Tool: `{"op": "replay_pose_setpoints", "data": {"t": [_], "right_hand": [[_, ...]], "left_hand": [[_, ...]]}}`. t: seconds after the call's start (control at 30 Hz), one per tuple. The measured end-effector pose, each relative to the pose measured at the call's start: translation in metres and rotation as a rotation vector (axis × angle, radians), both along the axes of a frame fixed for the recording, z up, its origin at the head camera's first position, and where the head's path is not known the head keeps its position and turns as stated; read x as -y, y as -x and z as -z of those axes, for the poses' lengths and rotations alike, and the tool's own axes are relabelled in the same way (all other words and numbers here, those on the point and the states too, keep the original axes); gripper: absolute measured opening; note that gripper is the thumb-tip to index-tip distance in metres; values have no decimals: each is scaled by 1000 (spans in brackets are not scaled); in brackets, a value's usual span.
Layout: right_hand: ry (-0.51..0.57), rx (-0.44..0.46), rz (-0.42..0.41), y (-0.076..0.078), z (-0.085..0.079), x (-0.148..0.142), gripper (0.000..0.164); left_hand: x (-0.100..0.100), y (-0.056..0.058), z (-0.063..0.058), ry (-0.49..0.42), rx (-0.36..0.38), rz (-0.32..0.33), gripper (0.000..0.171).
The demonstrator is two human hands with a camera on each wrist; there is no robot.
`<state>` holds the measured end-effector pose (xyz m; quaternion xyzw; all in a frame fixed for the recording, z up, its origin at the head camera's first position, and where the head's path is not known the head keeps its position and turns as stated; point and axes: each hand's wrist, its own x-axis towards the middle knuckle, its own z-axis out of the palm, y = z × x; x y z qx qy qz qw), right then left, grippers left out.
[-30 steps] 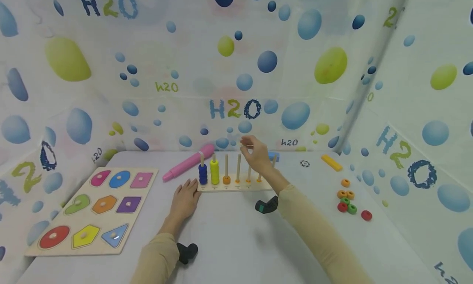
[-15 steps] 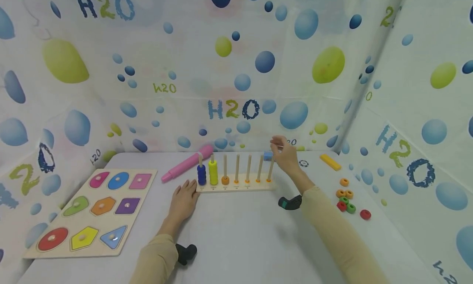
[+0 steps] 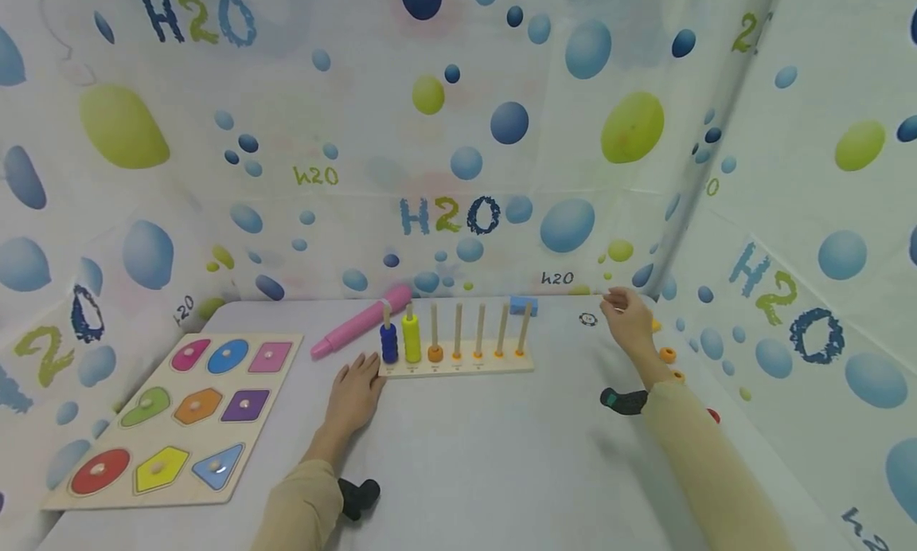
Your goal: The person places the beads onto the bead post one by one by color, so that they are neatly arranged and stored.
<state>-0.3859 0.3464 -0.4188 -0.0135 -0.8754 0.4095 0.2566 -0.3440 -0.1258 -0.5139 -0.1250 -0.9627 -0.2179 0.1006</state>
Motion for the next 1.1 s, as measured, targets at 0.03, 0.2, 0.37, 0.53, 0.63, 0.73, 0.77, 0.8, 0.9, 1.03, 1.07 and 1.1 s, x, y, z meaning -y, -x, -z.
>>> {"op": "replay_pose_setpoints", "data": {"t": [0.03,0.2,0.37,0.53,0.63,0.73,0.77,0.8,0.9,1.03,1.07,1.1], "right_hand": [[-1,13,25,-1,3,-7,35],[16,68,99,-9,18,-41,38],[24,126,141,-22,31,-66,41],[41,222,230,-35,43,-85,44],[75,313,257,-42,49,-91,50],[89,373,267,-45,53,-94,56],[84,384,269,-46,54,-94,57],[78,390,269,-46,55,-95,57],[56,393,267,-46,58,-95,54],[40,398,258,-45,62,-97,52],[38,400,260,-44,63,-97,52],[36,402,263,-44,63,-98,52]], "left_hand": [[0,0,0,0,-1,-2,47],[2,-1,0,3,-12,-3,47],[2,-1,1,-2,-19,-4,46],[2,-1,1,-12,-21,-4,46],[3,-2,1,-8,-22,-8,46],[3,-1,2,-6,-19,-10,46],[3,-1,3,-4,-20,-10,46],[3,0,3,-4,-19,-10,46],[3,1,4,-3,-22,-10,47],[2,2,5,-1,-26,-13,47],[2,2,5,2,-25,-13,47],[1,2,6,3,-21,-15,47]]}}
